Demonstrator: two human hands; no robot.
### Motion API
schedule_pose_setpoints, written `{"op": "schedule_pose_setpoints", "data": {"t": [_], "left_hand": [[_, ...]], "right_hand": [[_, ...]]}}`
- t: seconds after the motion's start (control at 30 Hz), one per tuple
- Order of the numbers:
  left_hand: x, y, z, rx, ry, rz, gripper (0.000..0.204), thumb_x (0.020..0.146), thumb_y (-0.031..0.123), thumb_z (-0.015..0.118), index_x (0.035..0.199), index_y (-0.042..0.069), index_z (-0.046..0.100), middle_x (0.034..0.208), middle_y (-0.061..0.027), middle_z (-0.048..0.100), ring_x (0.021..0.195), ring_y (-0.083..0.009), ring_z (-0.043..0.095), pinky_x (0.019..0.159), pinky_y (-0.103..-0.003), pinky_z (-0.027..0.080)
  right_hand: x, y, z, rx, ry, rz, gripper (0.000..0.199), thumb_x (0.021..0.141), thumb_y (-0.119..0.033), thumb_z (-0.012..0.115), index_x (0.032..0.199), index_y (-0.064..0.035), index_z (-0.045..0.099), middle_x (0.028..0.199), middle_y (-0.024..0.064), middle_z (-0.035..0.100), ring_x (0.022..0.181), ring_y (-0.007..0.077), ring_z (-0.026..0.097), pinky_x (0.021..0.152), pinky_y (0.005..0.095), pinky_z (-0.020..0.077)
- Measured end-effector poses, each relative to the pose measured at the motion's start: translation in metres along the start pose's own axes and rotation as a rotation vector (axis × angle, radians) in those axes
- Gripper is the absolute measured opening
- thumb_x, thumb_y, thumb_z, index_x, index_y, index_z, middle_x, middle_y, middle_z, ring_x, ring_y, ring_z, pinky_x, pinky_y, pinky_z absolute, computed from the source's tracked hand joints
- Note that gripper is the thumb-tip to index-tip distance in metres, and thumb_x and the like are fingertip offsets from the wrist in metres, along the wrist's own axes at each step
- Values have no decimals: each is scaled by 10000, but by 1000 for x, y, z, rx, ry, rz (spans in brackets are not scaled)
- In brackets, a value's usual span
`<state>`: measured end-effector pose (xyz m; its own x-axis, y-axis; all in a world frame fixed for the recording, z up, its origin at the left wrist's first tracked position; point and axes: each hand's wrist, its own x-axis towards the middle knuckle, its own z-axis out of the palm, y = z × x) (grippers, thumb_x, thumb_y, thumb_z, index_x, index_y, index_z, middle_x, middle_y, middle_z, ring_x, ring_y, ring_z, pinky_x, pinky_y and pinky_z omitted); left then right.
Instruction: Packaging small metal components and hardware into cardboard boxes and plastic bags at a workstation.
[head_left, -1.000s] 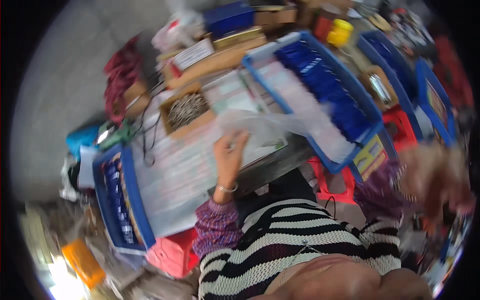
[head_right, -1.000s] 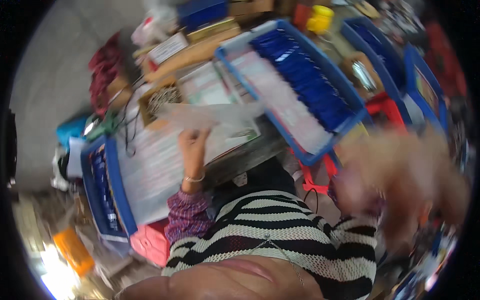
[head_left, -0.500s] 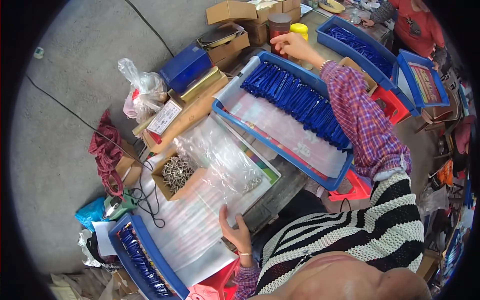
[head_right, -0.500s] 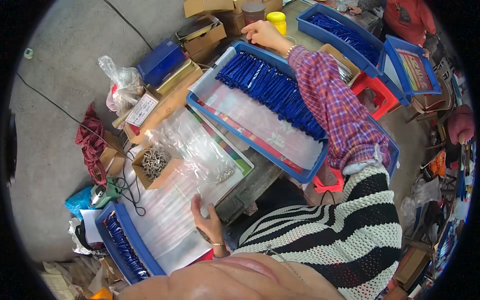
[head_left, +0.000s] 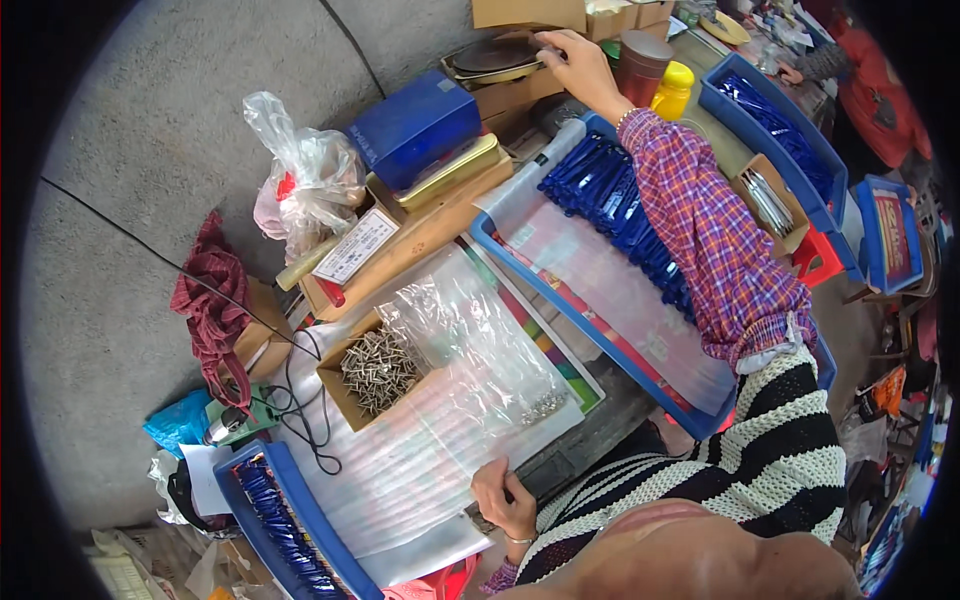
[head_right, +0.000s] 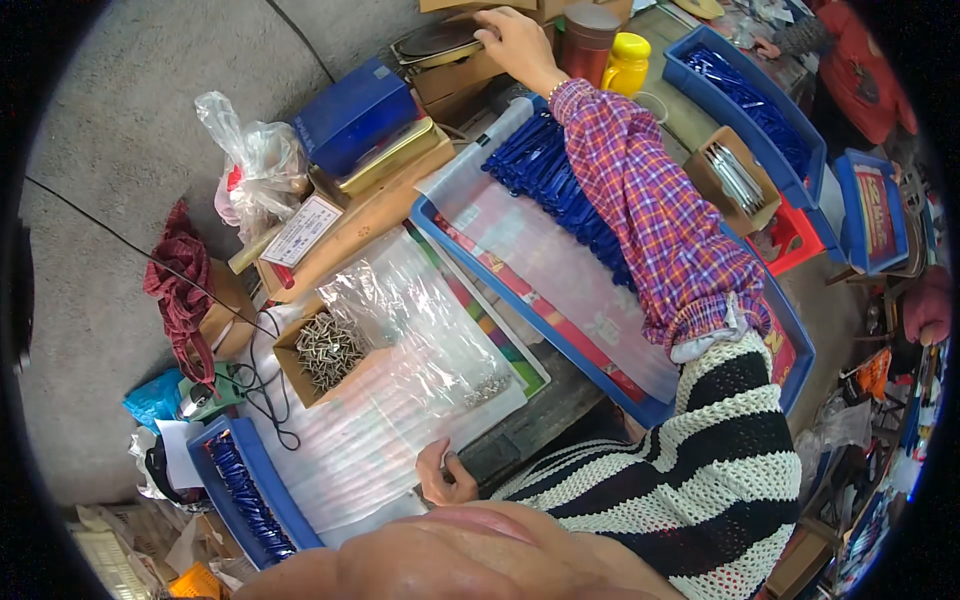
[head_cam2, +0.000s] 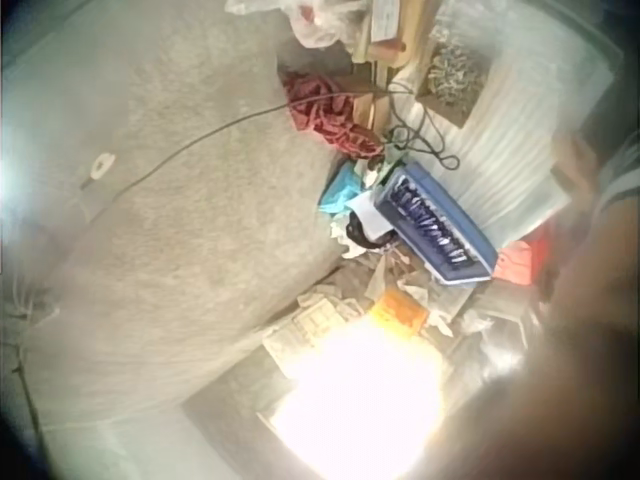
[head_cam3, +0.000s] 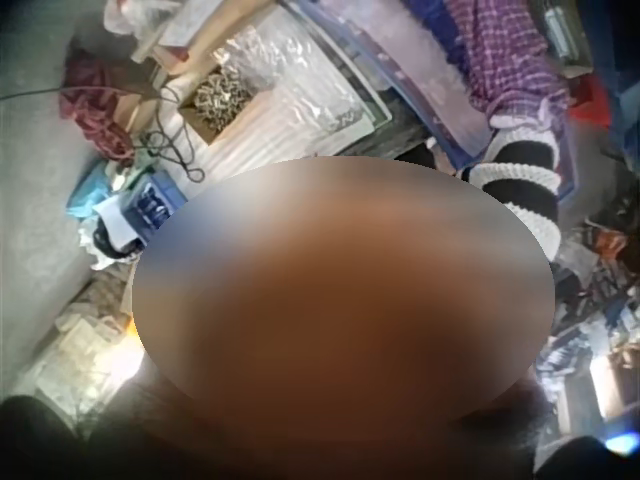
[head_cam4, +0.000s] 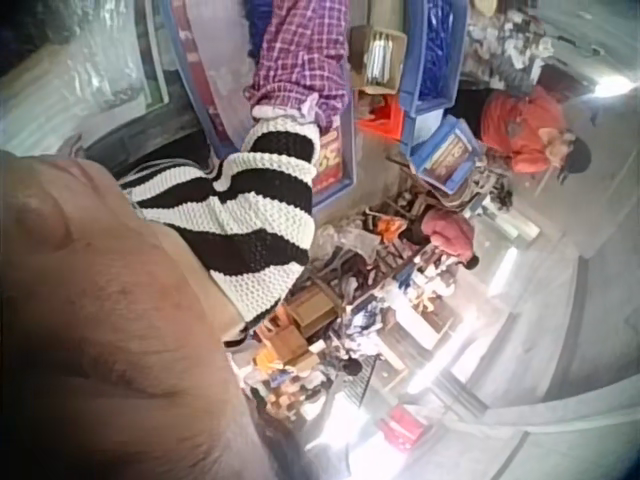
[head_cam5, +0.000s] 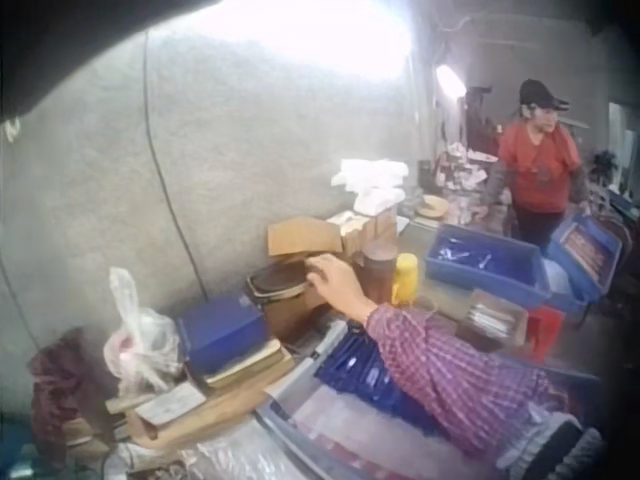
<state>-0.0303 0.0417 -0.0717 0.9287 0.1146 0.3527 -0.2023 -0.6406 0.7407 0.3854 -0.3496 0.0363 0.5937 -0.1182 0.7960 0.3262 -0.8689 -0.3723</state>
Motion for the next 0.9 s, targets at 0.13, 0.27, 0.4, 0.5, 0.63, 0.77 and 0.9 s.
{"op": "schedule_pose_setpoints", "data": {"t": [0.13,0.27,0.4,0.5,0.63,0.77,0.9], "left_hand": [[5,4,-1,-25,-26,31,271,781,-113,567,1018,-2,637,941,-137,652,848,-316,624,805,-402,473],[9,4,-1,-37,-26,45,271,772,-116,570,1007,-2,639,933,-139,654,837,-318,625,802,-401,471],[5,5,-5,-34,-82,-31,269,767,-112,574,1004,-2,638,929,-142,657,833,-321,625,801,-404,472],[-1,3,0,-28,-67,-68,273,762,-109,573,1003,1,638,929,-143,660,830,-322,625,801,-404,473],[-4,6,6,30,-50,-126,283,754,-111,565,1001,4,637,931,-137,662,831,-318,627,800,-401,478],[4,7,5,10,-10,-48,292,739,-120,577,994,6,640,927,-132,660,828,-312,632,791,-398,483],[10,6,2,-20,-20,19,277,724,-125,600,964,4,649,922,-132,658,827,-307,637,772,-391,489]], "right_hand": [[14,10,14,-37,-282,-192,274,890,-176,605,1128,-49,655,1022,144,691,917,328,652,828,367,511],[26,13,19,92,-340,-87,272,910,-224,590,1102,-51,674,1041,154,689,931,332,653,842,367,513],[45,7,26,-64,-529,-87,313,883,-307,632,1066,-64,700,1041,154,690,958,334,653,859,385,510],[56,4,38,-164,-519,-143,354,807,-336,706,1043,-73,714,997,155,698,941,341,656,855,407,512],[62,-12,50,-381,-638,-89,246,763,-253,725,937,-79,720,931,154,701,896,337,664,803,432,523],[65,-21,56,-420,-628,-107,169,748,-155,656,893,-93,716,903,155,695,893,346,663,773,445,531],[70,-14,49,-452,-700,-203,196,774,-163,642,946,-113,721,875,155,694,831,344,667,731,438,532]]}}
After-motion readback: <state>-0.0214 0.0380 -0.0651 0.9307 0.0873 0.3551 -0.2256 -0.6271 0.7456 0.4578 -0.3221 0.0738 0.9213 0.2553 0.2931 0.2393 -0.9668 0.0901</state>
